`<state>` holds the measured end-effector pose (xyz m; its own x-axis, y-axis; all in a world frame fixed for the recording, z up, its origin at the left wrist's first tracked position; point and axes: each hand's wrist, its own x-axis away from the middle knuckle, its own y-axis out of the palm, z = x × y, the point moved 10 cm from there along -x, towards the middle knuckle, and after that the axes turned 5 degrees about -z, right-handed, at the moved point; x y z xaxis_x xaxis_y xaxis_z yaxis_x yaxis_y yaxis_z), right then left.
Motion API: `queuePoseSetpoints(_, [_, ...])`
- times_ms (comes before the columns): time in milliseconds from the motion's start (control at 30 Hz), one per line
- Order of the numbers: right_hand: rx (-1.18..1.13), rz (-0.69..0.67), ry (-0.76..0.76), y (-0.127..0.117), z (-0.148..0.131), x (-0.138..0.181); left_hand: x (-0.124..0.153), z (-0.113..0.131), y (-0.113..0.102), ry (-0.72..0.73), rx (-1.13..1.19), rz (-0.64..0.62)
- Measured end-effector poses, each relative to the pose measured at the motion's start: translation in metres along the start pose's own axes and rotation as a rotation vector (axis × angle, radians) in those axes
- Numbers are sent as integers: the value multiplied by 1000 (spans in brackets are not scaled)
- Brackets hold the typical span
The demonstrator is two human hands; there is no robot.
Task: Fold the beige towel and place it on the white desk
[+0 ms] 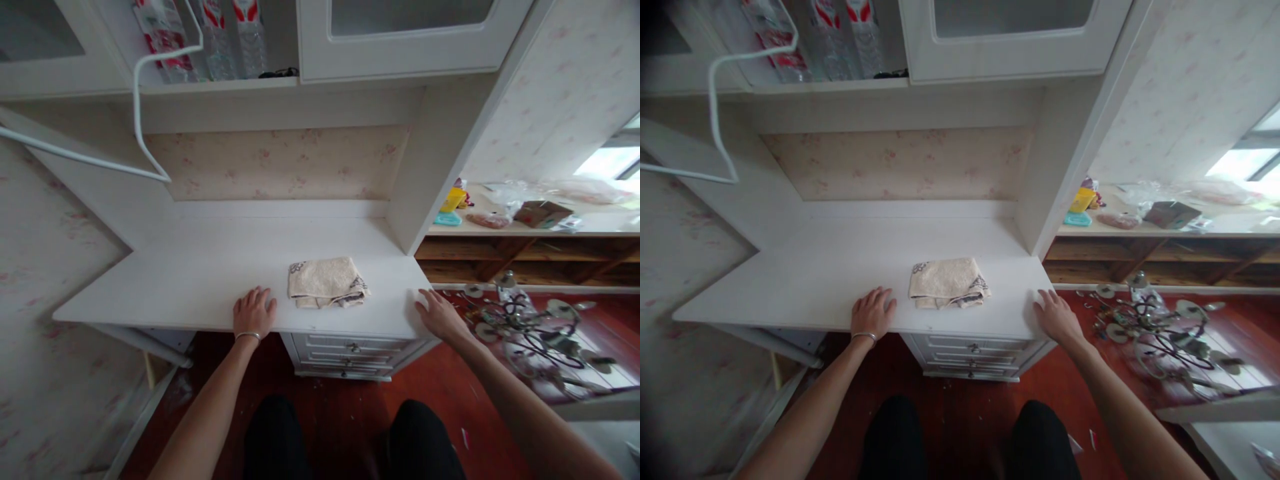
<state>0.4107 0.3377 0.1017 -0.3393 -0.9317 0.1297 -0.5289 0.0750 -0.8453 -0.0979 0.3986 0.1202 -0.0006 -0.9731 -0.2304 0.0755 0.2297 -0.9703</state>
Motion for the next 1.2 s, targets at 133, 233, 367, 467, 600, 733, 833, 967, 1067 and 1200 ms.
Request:
queuePoseSetpoints(133, [135, 9, 230, 4, 35, -2, 0, 1, 1, -1, 5, 9])
queuePoseSetpoints(233, [106, 119, 351, 0, 38, 6, 1, 1, 2, 3, 14, 15])
queuePoseSetpoints(367, [108, 189, 371, -6, 34, 11, 2, -1, 3, 0, 36, 41])
queuePoseSetpoints(467, [110, 189, 362, -7, 33, 11, 3, -2, 3, -3, 49, 57])
queuePoseSetpoints(600, [116, 196, 360, -9, 32, 13, 3, 0, 2, 5, 45, 52])
queuePoseSetpoints(733, [107, 188, 356, -10, 30, 13, 3, 0, 1, 8, 33, 59])
queuePoseSetpoints(833, [103, 185, 359, -11, 30, 13, 3, 0, 1, 9, 34, 68])
queuePoseSetpoints(967, [108, 198, 355, -12, 29, 13, 3, -1, 1, 10, 45, 76])
queuePoseSetpoints(1067, [106, 206, 352, -12, 29, 13, 4, 0, 1, 10, 53, 82])
queuePoseSetpoints(1200, [109, 205, 356, -13, 28, 14, 4, 0, 0, 7, 55, 84])
